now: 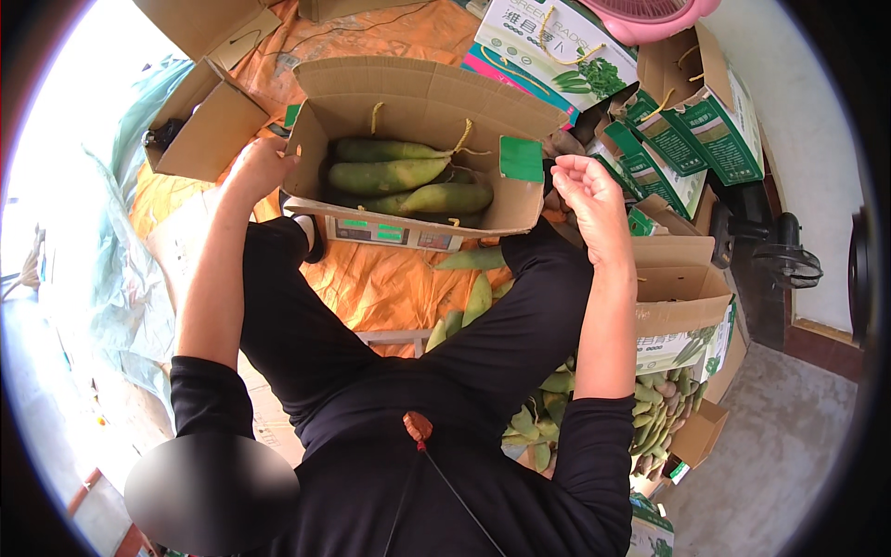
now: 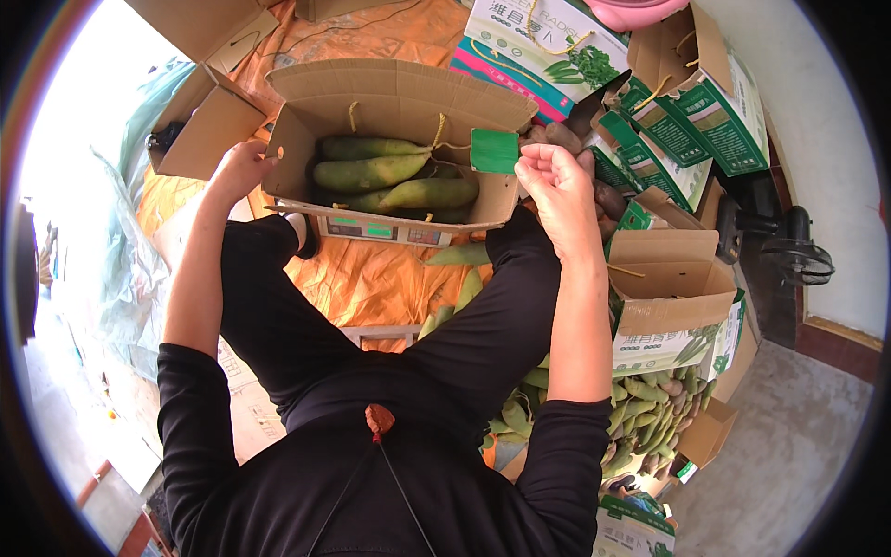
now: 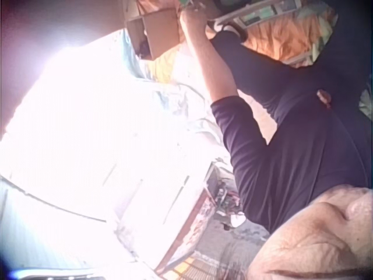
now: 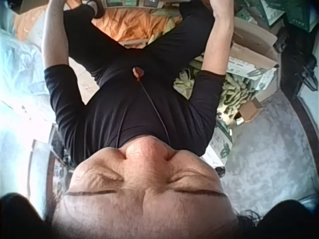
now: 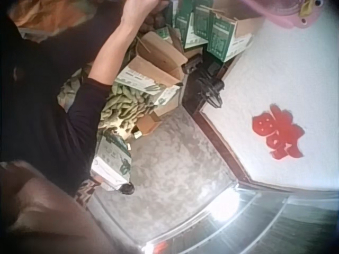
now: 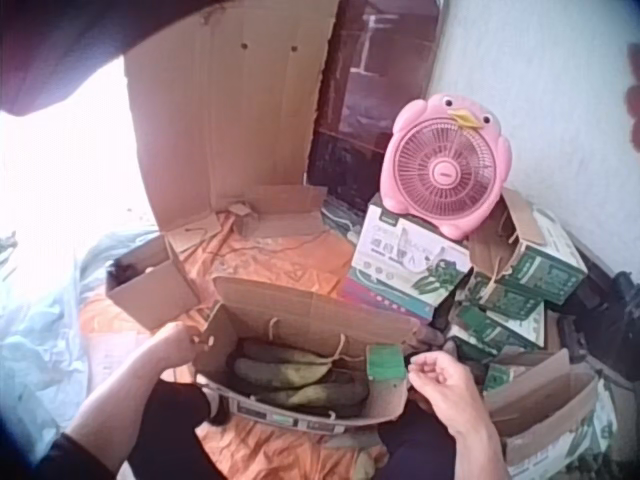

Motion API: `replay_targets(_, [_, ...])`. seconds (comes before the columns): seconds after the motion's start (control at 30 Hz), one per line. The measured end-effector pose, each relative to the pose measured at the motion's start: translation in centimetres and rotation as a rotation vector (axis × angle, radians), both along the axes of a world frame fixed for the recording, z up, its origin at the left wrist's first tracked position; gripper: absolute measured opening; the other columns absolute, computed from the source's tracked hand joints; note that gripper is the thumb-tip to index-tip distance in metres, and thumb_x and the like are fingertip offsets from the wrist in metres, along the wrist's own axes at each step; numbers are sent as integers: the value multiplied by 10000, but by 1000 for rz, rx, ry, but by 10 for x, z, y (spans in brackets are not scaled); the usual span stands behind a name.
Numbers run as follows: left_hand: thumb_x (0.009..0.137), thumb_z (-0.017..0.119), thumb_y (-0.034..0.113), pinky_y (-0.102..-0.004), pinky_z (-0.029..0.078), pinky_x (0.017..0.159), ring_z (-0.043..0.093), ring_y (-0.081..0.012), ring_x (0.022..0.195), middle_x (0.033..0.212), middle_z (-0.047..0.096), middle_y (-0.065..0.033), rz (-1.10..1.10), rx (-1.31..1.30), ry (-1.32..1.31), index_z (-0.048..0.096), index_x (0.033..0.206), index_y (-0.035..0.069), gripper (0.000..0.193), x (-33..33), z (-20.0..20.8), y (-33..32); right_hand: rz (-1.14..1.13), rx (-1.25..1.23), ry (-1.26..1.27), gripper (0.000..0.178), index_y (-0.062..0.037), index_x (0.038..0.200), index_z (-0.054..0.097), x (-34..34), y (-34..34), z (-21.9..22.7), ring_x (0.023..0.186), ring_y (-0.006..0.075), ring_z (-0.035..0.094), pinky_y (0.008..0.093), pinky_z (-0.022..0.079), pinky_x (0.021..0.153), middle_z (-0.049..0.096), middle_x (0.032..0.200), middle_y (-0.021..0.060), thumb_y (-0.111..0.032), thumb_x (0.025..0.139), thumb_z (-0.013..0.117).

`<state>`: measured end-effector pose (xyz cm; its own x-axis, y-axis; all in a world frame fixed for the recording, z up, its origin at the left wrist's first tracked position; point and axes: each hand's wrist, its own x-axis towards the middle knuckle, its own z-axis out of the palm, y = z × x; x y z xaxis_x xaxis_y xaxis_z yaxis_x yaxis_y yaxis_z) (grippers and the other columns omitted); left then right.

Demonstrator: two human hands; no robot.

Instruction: Packing green vegetables into cardboard boxes and weighing them.

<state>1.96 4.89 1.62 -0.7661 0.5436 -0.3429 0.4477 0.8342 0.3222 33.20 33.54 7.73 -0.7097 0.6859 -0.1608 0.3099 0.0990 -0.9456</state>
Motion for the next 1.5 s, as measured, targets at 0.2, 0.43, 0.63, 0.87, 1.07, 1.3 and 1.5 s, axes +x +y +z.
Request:
replay_targets(0.2, [825,671,231,-355,487,796,637,-234,862,930,666,-139,118,278,-59,590,1203,9,446,-8,-16,-6,-113,-58,-184,381,-5,1225,522,-7,4,-23,922,136,584,279,466,807,644,1019,91,-126,884,641])
replay_targets(0.43, [875,617,276,-340,471,774,574,-166,966,1098,619,-79,281,316,-330,553,1269,72,449,0,7,3,-140,-177,-462,512,-98,1335,405,-12,18,-47,1052,230,544,451,476,811,561,1155,77,-255,893,611])
replay_targets(0.63, [882,626,299,-361,457,783,569,-155,987,1121,616,-53,322,256,-499,561,1251,86,430,5,12,7,-116,-329,-503,559,-112,1381,357,-13,26,-61,1197,287,464,535,433,871,478,1337,96,-273,902,595])
replay_targets(0.87, [909,603,246,-323,479,760,602,-135,909,1025,639,-68,363,484,-736,517,1282,67,422,0,-3,5,-69,-454,-416,476,-169,1355,392,-21,19,-65,1105,228,487,514,407,887,499,1197,53,-305,932,561])
replay_targets(1.07, [852,676,229,-420,410,961,521,-285,1169,1281,533,-189,474,477,-669,352,1419,38,680,2,-8,16,-62,-408,-312,382,-170,1265,482,-21,28,-83,954,168,527,411,473,775,527,975,1,-270,913,592])
replay_targets(1.3, [809,724,220,-425,417,947,541,-262,1138,1248,562,-155,537,543,-720,406,1377,32,678,-11,-24,4,-125,-401,-134,477,-27,1275,449,-34,24,-79,881,158,550,317,463,758,573,920,65,-228,890,648])
replay_targets(1.5, [809,732,208,-358,471,870,594,-227,1034,1144,608,-150,646,754,-598,459,1333,13,622,-12,-9,-9,-93,-367,9,391,-42,1244,488,-48,8,-63,880,150,561,304,469,758,590,965,52,-237,922,598])
